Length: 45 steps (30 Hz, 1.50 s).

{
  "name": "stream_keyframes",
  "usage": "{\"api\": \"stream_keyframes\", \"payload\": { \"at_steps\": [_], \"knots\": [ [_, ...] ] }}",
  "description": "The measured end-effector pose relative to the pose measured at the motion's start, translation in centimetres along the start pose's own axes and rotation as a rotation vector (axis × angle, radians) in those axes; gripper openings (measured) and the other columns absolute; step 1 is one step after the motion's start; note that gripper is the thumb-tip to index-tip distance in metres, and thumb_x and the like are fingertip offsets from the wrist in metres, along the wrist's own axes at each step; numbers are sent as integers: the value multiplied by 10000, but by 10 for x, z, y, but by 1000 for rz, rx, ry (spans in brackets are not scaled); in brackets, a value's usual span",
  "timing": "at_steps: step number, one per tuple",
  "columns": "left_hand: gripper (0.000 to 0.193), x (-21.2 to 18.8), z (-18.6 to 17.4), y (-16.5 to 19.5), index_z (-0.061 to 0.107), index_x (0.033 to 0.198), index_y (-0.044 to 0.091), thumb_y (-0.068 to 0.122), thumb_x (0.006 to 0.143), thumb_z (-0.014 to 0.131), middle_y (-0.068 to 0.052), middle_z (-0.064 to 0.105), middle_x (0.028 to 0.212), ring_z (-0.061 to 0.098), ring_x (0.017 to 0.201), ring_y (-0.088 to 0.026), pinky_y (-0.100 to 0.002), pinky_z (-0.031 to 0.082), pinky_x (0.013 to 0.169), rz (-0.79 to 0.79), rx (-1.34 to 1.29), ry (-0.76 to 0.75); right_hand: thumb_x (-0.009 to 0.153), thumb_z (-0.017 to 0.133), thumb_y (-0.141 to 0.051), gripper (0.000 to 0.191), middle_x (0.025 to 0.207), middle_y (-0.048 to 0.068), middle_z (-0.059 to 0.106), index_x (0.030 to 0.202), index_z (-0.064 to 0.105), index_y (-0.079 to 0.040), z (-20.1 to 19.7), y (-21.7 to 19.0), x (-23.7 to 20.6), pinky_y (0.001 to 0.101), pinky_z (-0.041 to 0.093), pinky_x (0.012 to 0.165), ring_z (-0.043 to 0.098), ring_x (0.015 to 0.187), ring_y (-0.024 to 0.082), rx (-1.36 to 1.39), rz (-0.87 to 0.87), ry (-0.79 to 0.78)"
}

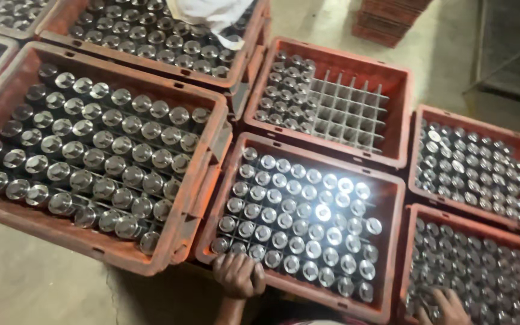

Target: The person picks small round metal caps one at a time from a bucket and places each into the cells of a red grid tray, filling the tray. When the tray is full, the person stacks it with other filled trays on the work table.

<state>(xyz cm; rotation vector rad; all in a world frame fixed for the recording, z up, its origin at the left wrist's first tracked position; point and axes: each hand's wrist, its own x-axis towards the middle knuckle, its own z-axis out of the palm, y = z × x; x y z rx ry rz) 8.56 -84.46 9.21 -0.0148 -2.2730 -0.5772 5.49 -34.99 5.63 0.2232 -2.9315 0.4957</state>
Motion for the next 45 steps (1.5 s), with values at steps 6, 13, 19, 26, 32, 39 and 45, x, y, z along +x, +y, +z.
{"api": "stream_keyframes", "payload": {
  "at_steps": [6,13,19,26,32,39,45],
  "knots": [
    [294,2,-7,-3,533,621,130,275,868,599,-68,527,654,560,646,-281,-444,401,636,-35,38,-143,732,793,-198,387,1114,97,706,1110,731,-138,8,-3,-87,372,578,888,726,1040,262,84,192,11],
    [204,6,-9,-5,594,704,105,261,826,643,-86,593,737,595,739,-322,-476,417,676,-70,62,-233,804,751,-151,262,1095,92,710,1058,734,-92,-42,-91,-90,340,600,806,770,934,225,282,266,-45],
    [285,18,-28,24,696,888,38,308,826,764,-142,696,914,645,917,-367,-511,466,856,-219,62,-414,833,723,-62,186,1068,108,699,1014,713,-21,-72,-93,-73,311,597,739,751,840,211,456,54,-21],
    [523,-14,23,175,624,1241,30,351,845,738,-216,635,1231,576,1181,-387,-483,447,1020,-286,-348,-430,825,732,-59,205,1050,101,717,1028,722,-35,-110,18,-106,309,589,739,748,856,217,418,90,29],
    [626,-35,83,230,613,1350,152,524,854,703,-137,597,1360,531,1279,-303,-587,312,1065,-204,300,-484,849,733,-69,200,1048,102,717,1045,714,-37,-147,143,-160,314,563,785,725,920,210,417,214,135],
    [682,-44,83,203,618,1373,187,585,831,732,-134,607,1354,547,1261,-343,-579,334,1088,-200,341,-500,880,726,-75,194,1034,95,704,1068,715,-31,-174,225,-175,312,544,780,695,879,207,410,316,221],
    [730,-51,82,186,603,1401,175,624,839,730,-131,630,1358,550,1272,-358,-601,346,1078,-114,331,-468,879,720,-55,168,1025,93,698,1044,709,-26,-169,227,-152,307,536,795,680,891,195,468,237,257]
  ]
}}
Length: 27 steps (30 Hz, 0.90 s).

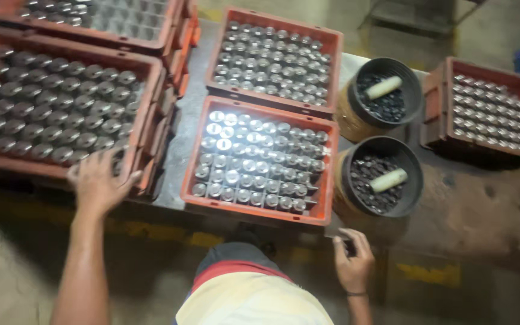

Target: The person picks small round metal caps one at a time from a bucket and places each into the cells of a red grid tray, filling the tray. When the tray is full, the person stacks it with other filled trays on the work table.

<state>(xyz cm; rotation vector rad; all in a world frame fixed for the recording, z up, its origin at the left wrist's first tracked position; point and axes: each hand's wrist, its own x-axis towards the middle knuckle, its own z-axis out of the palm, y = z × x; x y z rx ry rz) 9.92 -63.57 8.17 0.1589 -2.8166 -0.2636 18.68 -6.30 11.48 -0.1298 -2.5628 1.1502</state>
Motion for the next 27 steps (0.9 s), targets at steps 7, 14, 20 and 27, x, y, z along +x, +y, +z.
{"api": "stream_keyframes", "payload": {
  "at_steps": [7,14,20,27],
  "knots": [
    [636,-16,13,-25,624,1318,197,649,881,715,-109,631,1225,567,1184,-320,-551,402,1040,18,208,-20,868,722,-40,118,947,81,700,986,718,-38,-16,-10,-1,275,536,693,687,815,175,39,-20,-91],
    [773,-23,-4,10,517,1391,66,533,846,802,-192,588,1336,550,1243,-394,-573,426,1094,-377,-420,-136,869,722,-26,109,934,89,704,977,726,-38,-58,18,23,296,519,669,657,743,187,-123,120,-34],
    [857,-37,11,66,376,1532,-24,297,872,816,-288,458,1522,391,1429,-464,-629,282,1180,-305,92,39,873,734,-26,160,1038,120,703,1031,707,-37,-86,54,62,350,543,821,696,943,276,-171,-37,-44],
    [628,-77,34,170,483,1419,-35,164,903,780,-237,502,1392,461,1333,-398,-496,383,1170,-335,-112,218,831,775,-248,281,1111,92,719,1067,716,-107,-113,118,127,469,407,1009,632,1142,274,-258,-272,-361]
  ]
}}
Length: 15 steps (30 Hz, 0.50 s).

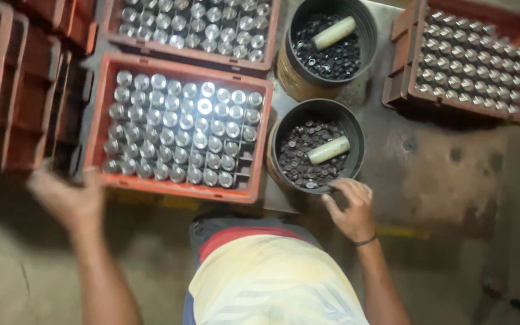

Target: The person picks small round metal caps one at a time from a bucket and places each into the cells of a red grid tray, filling the tray. When the tray is full, the person stacks it with other filled trays on the work table.

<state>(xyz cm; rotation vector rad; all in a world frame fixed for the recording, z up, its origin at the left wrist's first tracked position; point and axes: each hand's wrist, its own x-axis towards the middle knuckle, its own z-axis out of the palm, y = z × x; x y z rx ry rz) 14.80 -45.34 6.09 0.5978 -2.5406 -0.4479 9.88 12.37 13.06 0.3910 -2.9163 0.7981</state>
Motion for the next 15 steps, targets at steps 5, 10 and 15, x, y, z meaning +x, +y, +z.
{"api": "stream_keyframes", "payload": {
  "at_steps": [5,10,15],
  "knots": [
    [671,-112,62,150,520,1311,-86,189,798,853,-271,503,1217,488,1167,-437,-518,396,1046,-101,-142,26,841,744,-350,301,1088,23,725,1062,734,-146,0,46,8,547,349,1015,613,1149,235,-149,-277,-180],
    [581,-169,52,236,563,1286,21,100,762,800,-231,526,1253,508,1205,-422,-512,410,1038,-134,-209,-20,830,747,-265,241,1074,-1,718,1054,736,-175,10,82,-9,465,385,907,612,1156,206,-174,-277,-105],
    [507,-188,21,237,565,1269,22,74,809,771,-216,542,1221,545,1180,-405,-466,455,1021,-246,-293,-67,803,717,-176,285,1130,-4,721,1088,734,-186,-4,137,-38,460,397,966,615,1208,217,-226,-267,-91]
  ]
}}
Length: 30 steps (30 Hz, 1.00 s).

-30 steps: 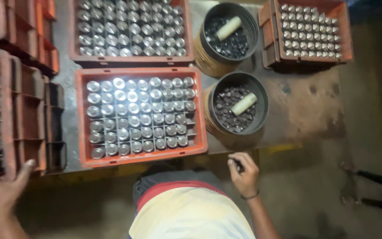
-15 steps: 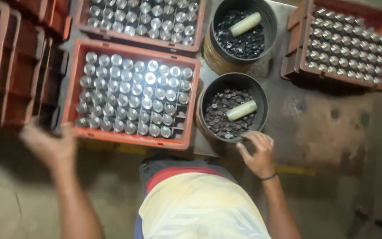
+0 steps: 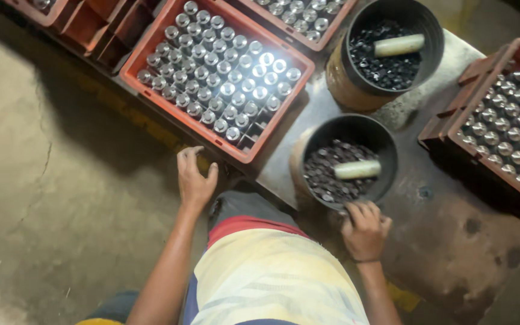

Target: The person picks small round metal caps one at a time from a bucket and places each into the cells of a red grid tray, filling the tray. When the tray is full, the person stacks it with other filled trays on the work table.

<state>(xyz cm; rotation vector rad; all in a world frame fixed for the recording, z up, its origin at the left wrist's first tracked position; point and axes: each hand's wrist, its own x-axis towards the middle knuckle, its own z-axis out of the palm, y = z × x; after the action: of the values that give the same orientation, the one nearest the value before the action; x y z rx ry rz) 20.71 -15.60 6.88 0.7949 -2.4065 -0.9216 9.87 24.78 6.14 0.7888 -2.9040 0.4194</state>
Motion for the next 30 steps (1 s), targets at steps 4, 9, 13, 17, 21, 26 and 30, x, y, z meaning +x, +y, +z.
{"api": "stream_keyframes", "payload": {
  "at_steps": [4,9,13,17,21,26,30],
  "knots": [
    [454,4,-18,-18,590,1235,39,74,819,771,-194,576,1198,562,1164,-392,-460,464,1001,-53,62,-1,825,715,-204,289,1185,-1,713,1113,726,-192,-22,29,-23,461,410,1016,607,1246,221,-60,81,-41],
    [452,68,-46,-50,599,1238,27,73,826,778,-213,563,1189,550,1148,-417,-479,459,990,60,136,-49,870,777,-253,224,1117,53,726,1059,723,-145,-64,6,-17,436,411,1009,655,1175,232,-24,178,82],
    [424,174,-57,-89,591,1242,13,86,862,764,-211,547,1193,554,1143,-410,-486,464,996,170,173,-45,954,770,-184,151,1073,89,724,1076,729,-104,-48,-76,29,328,536,934,694,1003,207,377,335,167],
    [457,295,-36,-135,594,1280,-3,156,890,770,-225,578,1244,588,1166,-401,-458,471,1008,165,101,-128,801,842,-172,537,1140,190,695,1256,642,34,50,-156,121,364,524,914,672,1055,282,476,465,30],
    [434,381,15,-182,655,1211,-27,350,997,675,-185,679,1143,616,1088,-285,-414,478,969,-132,-205,-538,955,686,-265,411,1079,105,721,1247,581,5,134,-173,185,302,538,921,674,1008,167,1275,901,7],
    [526,374,39,-228,638,1171,-62,453,1121,541,-106,637,1146,555,1094,-175,-379,446,971,-347,-392,-678,917,636,-176,333,1044,84,691,1202,655,-6,155,-174,178,325,555,848,670,900,169,1426,1003,152],
    [468,327,16,-258,690,1090,2,440,1044,530,10,675,1037,571,1007,-123,-320,471,914,-453,-430,-763,904,635,-192,405,1013,97,648,1270,589,-26,145,-208,126,422,575,701,651,848,223,1634,1152,222]
  ]
}}
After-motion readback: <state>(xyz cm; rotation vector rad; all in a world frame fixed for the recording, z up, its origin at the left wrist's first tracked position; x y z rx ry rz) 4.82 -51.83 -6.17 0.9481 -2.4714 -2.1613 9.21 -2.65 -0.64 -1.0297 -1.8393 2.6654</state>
